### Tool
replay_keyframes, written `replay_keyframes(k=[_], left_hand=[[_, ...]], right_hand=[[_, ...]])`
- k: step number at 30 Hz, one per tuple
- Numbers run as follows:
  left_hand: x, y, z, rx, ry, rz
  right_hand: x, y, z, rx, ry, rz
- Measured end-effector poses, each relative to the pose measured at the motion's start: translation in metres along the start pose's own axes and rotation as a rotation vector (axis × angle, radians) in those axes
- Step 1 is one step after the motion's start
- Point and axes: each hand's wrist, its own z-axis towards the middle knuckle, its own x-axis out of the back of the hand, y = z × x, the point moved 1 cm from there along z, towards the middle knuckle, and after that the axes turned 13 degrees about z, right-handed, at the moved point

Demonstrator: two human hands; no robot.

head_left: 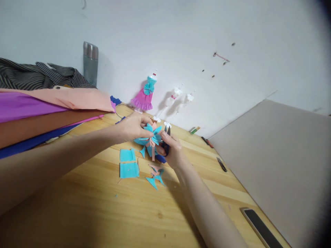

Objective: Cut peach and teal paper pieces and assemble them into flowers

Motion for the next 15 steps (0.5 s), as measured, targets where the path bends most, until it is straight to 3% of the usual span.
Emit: replay_keyframes(k=[9, 12, 15], left_hand=[[0.005, -0.002, 0.001, -0.047, 0.049, 0.068], [0.008, -0.003, 0.003, -0.054, 0.069, 0.081], [0.015, -0.002, 0.005, -0.031, 0.15, 0.07]], right_hand=[[0.0, -0.002, 0.001, 0.037, 0.013, 0.1], [0.005, -0.003, 0.003, 0.084, 0.075, 0.022], [0.009, -0.011, 0.0, 0.113, 0.012, -0.161]])
